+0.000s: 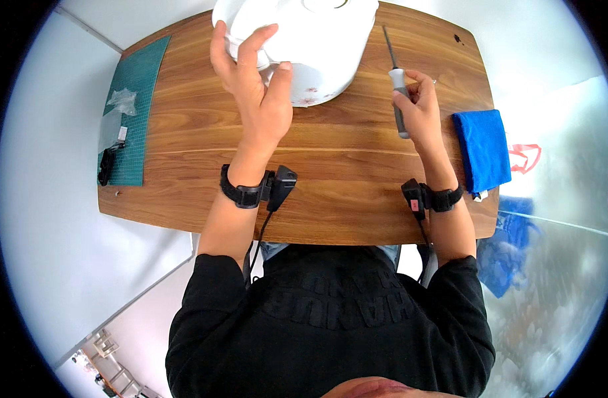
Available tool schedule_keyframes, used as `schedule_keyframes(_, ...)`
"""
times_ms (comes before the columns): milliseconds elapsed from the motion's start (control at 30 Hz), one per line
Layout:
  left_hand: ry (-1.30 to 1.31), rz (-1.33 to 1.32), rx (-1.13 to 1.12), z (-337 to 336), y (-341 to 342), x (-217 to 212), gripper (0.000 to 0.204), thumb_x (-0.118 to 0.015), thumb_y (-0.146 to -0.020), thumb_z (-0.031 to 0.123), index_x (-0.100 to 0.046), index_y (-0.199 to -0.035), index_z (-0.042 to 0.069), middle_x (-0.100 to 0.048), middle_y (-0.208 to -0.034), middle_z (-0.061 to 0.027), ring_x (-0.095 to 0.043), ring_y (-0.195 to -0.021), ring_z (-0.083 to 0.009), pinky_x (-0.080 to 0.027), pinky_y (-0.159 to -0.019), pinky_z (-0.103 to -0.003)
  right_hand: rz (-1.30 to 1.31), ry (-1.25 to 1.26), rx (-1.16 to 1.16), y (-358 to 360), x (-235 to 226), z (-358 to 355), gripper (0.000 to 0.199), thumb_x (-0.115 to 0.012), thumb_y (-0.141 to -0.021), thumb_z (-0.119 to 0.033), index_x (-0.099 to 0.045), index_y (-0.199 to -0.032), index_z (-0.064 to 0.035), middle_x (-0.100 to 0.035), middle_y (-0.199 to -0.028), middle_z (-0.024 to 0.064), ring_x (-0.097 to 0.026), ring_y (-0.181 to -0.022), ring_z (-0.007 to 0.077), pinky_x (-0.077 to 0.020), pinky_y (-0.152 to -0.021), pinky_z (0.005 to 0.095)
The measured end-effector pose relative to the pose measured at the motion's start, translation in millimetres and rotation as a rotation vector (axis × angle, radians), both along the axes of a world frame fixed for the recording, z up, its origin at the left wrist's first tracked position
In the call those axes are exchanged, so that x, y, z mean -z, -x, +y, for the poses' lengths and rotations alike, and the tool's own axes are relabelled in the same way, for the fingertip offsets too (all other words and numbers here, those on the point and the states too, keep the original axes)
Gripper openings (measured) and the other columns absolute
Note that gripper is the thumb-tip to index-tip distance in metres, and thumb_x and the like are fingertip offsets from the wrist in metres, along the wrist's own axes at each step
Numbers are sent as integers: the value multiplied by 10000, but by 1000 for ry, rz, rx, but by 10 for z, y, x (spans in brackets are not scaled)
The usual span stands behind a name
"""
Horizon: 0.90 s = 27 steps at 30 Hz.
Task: The person uses a screwdriver to remove screws from the lid of a white rice cooker, then removes the lid and wipes the rim with a blue cloth.
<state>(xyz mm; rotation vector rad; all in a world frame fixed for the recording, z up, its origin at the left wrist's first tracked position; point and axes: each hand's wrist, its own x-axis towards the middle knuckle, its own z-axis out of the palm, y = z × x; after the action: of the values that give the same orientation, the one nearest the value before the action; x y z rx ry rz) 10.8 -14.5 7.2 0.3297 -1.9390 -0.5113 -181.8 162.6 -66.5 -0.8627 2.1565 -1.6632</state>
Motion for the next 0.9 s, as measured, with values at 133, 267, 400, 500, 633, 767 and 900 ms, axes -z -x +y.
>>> schedule_keyframes(133,19,-7,-50,19,5,7,451,-598,-873,140,-583,-1321,195,-105,-1573,-208,-162,-1443,-418,-199,-1148,-562,146,-229,80,12,16,44,466,-717,-820,-116,-571,-1249,-11,-657,-959,177,-646,-901,302,-509,-777,408)
schedule_keyframes(267,18,14,-50,21,39,19,446,-579,-894,136,-561,-1337,181,-113,-1563,-190,-160,-1444,-402,-205,-1151,-558,273,-258,78,104,211,0,420,-730,-775,-104,-615,-1172,-31,-668,-1001,193,-624,-982,389,-495,-855,455)
schedule_keyframes(400,-3,55,-17,3,47,34,426,-573,-904,136,-562,-1328,167,-104,-1565,-174,-164,-1441,-392,-207,-1158,-552,303,-282,77,110,251,-34,429,-741,-779,-115,-611,-1180,-35,-659,-1040,196,-600,-1056,389,-483,-902,459)
schedule_keyframes(500,15,43,-44,-4,42,40,427,-583,-896,133,-564,-1321,166,-110,-1564,-168,-164,-1440,-389,-203,-1157,-553,285,-340,76,96,209,-51,451,-758,-787,-139,-603,-1198,-38,-623,-1130,229,-583,-1099,401,-479,-929,457)
schedule_keyframes(633,11,39,-64,-30,15,59,421,-602,-878,131,-576,-1296,171,-115,-1566,-167,-170,-1433,-384,-190,-1152,-558,330,-452,55,41,51,-54,540,-779,-800,-169,-561,-1275,-35,-555,-1242,268,-558,-1139,422,-471,-969,460)
schedule_keyframes(767,-35,60,-45,-37,18,72,541,-628,-871,173,-464,-1386,143,-89,-1574,-198,-163,-1427,-385,-181,-1140,-568,435,-179,6,-38,-320,-104,686,-784,-806,-174,-463,-1390,-13,-499,-1329,267,-503,-1236,433,-450,-1021,482)
schedule_keyframes(900,-23,47,-81,-82,-3,82,725,-648,-887,238,-270,-1496,125,-67,-1571,-227,-139,-1434,-398,-164,-1144,-585,596,240,-164,-236,-707,-342,743,-779,-800,-185,-435,-1446,-60,-375,-1452,291,-384,-1350,445,-379,-1092,509)
